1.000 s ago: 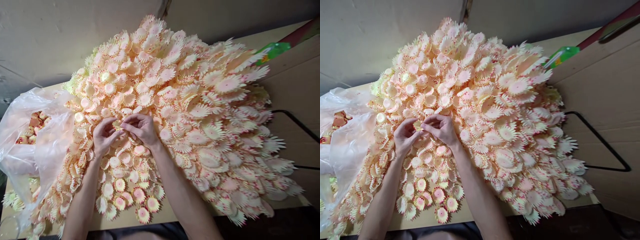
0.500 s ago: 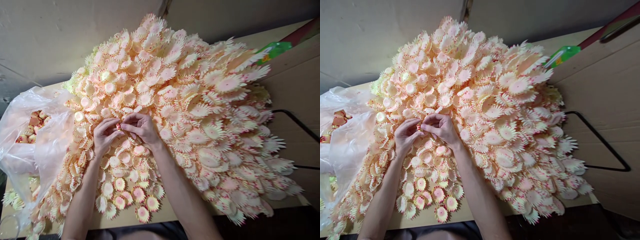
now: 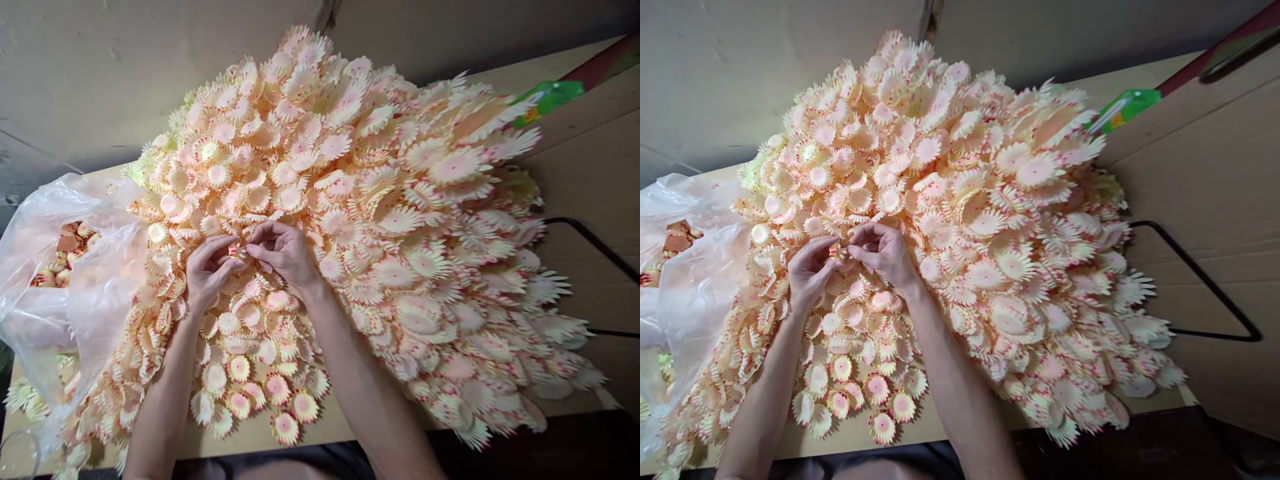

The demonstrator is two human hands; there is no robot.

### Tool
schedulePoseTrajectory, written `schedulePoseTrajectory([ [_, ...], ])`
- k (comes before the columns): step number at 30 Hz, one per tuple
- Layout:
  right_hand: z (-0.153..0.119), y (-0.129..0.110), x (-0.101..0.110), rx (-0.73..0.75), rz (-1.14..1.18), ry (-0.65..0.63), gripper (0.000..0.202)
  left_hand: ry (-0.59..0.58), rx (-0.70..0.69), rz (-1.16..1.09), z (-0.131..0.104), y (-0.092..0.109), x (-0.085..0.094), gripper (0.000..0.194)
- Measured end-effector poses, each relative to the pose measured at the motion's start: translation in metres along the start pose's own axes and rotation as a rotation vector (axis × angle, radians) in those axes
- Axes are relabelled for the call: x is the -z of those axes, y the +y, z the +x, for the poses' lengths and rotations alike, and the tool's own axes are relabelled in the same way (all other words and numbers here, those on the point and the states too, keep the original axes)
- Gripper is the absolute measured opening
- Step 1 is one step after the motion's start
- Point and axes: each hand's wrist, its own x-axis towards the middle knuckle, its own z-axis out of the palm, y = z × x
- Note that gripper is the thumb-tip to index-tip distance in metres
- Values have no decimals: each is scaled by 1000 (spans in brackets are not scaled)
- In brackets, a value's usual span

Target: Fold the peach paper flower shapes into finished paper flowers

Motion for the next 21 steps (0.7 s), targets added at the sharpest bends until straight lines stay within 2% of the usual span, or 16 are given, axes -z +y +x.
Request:
schedulePoseTrajectory([
  [4, 2, 3, 1, 18, 18, 38, 26, 70, 52, 43, 0, 4, 0, 26],
  [7, 2, 5, 2, 49, -23, 7, 16, 95, 54, 65, 0, 4, 0, 26],
  [9, 1, 7, 3, 77, -108, -34, 8, 66, 65, 41, 0, 3, 0, 28],
  [14, -1, 6, 1, 115, -241, -72, 12, -21, 47, -58, 0, 1, 0, 36],
  [17, -1, 7, -1, 115, -254, -63, 16, -65, 32, -82, -1, -1, 1, 37],
  [21, 1, 11, -2, 128, -284, -27, 20, -66, 42, -45, -2, 1, 1, 37],
])
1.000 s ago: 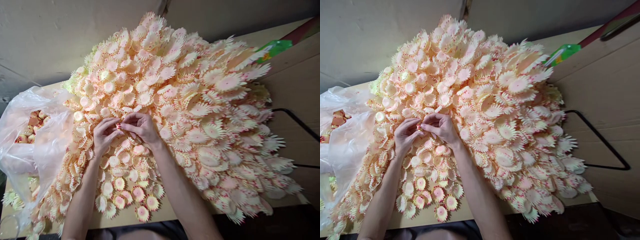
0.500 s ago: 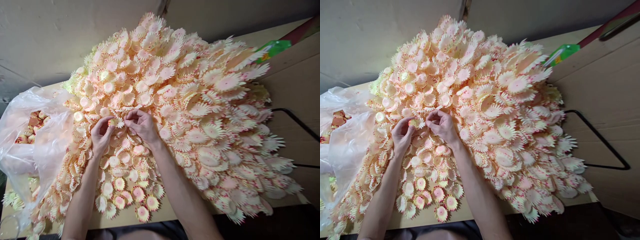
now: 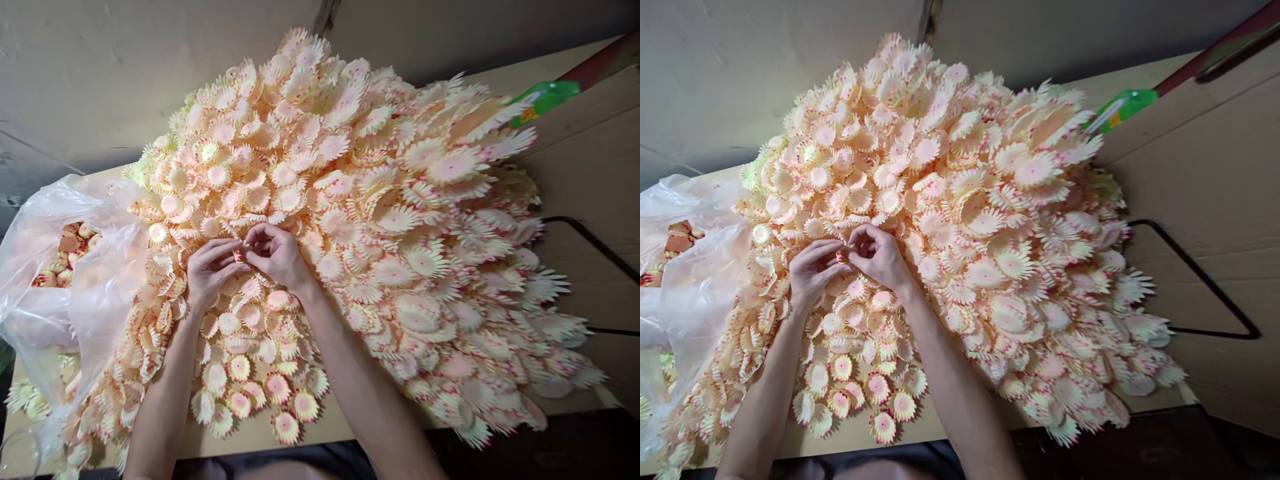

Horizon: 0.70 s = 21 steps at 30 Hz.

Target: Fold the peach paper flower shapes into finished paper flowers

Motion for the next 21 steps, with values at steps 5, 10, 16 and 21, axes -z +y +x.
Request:
schedulePoseTrajectory([
  [5, 1, 3, -3, 11, -48, 74, 14, 34, -9, 87, 1, 4, -1, 31],
  [10, 3, 4, 3, 92, -90, 245, 13, 192, 22, 55, 2, 2, 3, 37],
  [16, 0, -8, 6, 6, 136, 130, 20, 139, -7, 91, 3, 2, 2, 37],
  [21, -3, -14, 5, -110, 228, 21, 25, 101, -26, 140, 2, 1, 4, 36],
])
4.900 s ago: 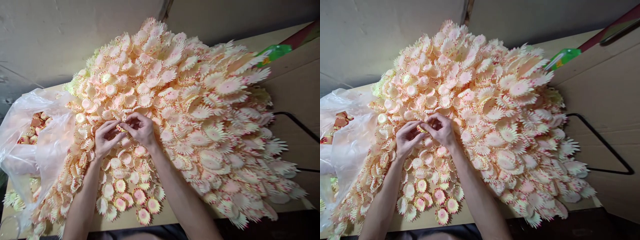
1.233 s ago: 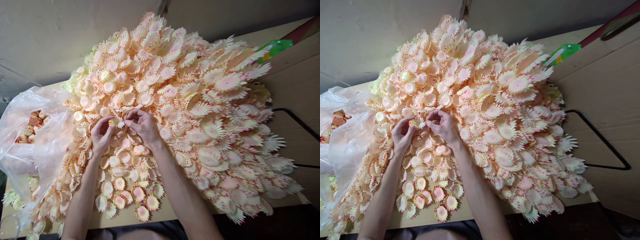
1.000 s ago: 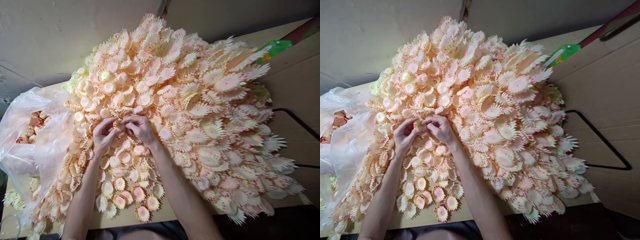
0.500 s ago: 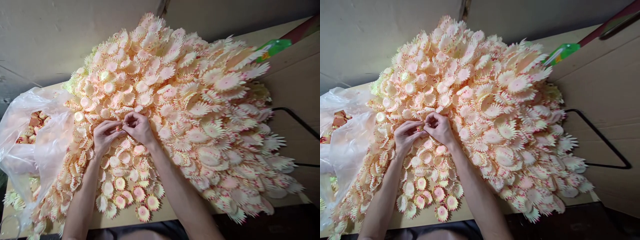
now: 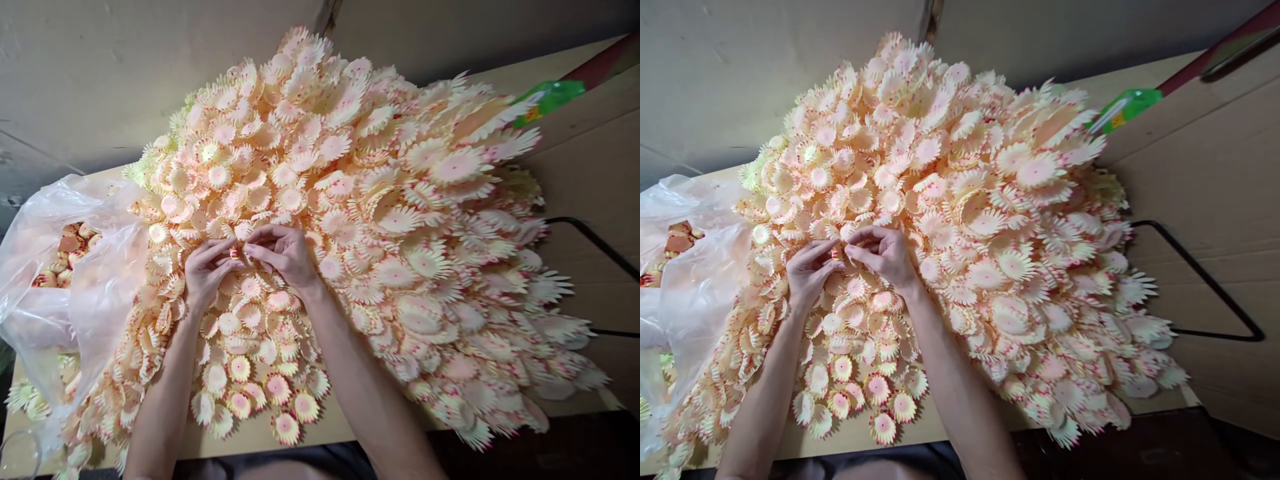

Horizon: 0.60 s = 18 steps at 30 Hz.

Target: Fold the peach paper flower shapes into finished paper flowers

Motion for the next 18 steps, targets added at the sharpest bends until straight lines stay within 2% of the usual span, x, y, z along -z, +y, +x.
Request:
schedulePoseTrajectory([
  [5, -1, 1, -1, -34, 13, -45, 25, -21, 3, -27, -1, -2, 0, 38],
  [18, -1, 0, -2, -27, 44, -41, 23, -42, 3, -60, 0, 0, -1, 38],
])
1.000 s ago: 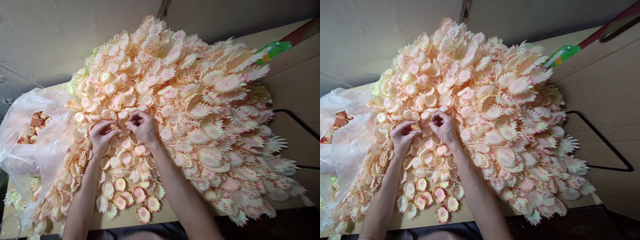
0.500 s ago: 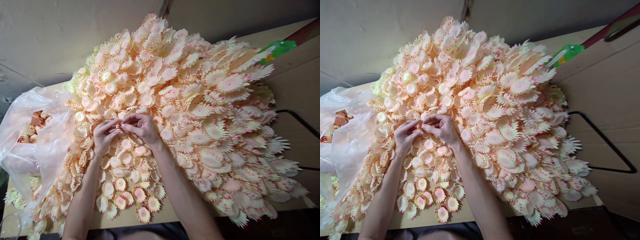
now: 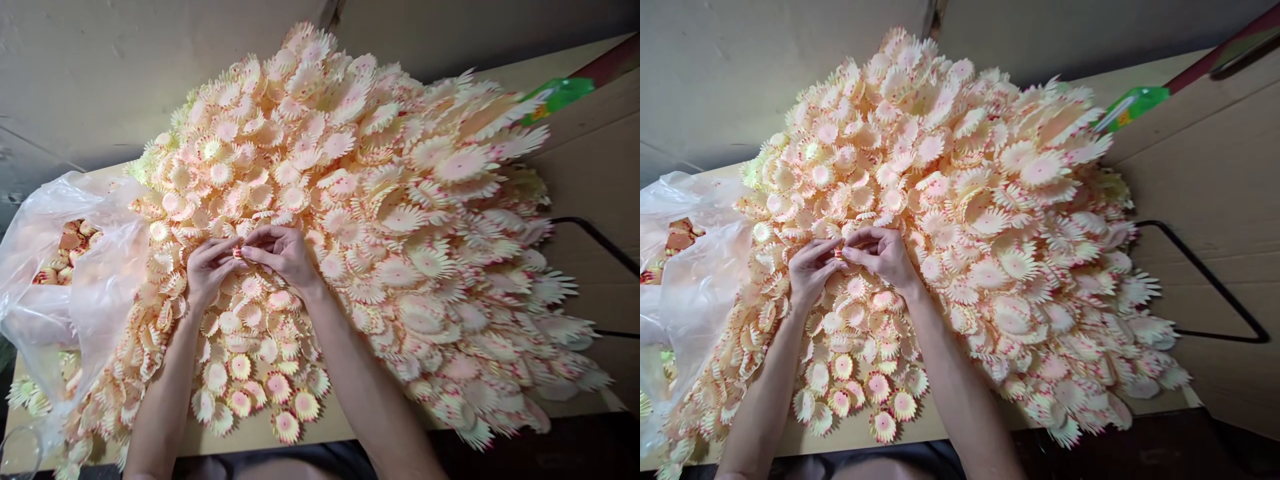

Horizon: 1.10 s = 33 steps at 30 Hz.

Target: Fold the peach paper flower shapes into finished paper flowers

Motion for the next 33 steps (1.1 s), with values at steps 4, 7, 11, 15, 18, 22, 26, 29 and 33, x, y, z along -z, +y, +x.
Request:
schedulePoseTrajectory([
  [4, 0, 1, 0, 8, -26, 3, 22, 2, 12, 9, 0, 0, 0, 39],
  [7, 2, 2, 0, 18, -59, 12, 22, 3, 16, -5, 0, 0, -1, 40],
  [11, 4, 4, 1, 22, -74, 44, 21, 40, 69, -10, 1, -1, 0, 35],
  [15, 5, 6, 2, 61, -71, 58, 18, 120, 122, 7, 1, -1, 1, 28],
  [18, 4, 9, 4, 72, -113, 19, 11, 140, 135, 11, 0, -1, 2, 28],
  [22, 3, 11, 6, 116, -249, -7, 13, 68, 133, -15, -1, -4, 2, 38],
  [26, 3, 10, 5, 141, -314, -14, 13, 6, 104, -77, 0, -5, 1, 41],
  [29, 4, 11, 4, 145, -298, -34, 13, -15, 59, -94, 0, -3, 1, 39],
  [33, 5, 16, 3, 173, -306, 16, 23, -34, 20, -23, 1, 1, 0, 35],
])
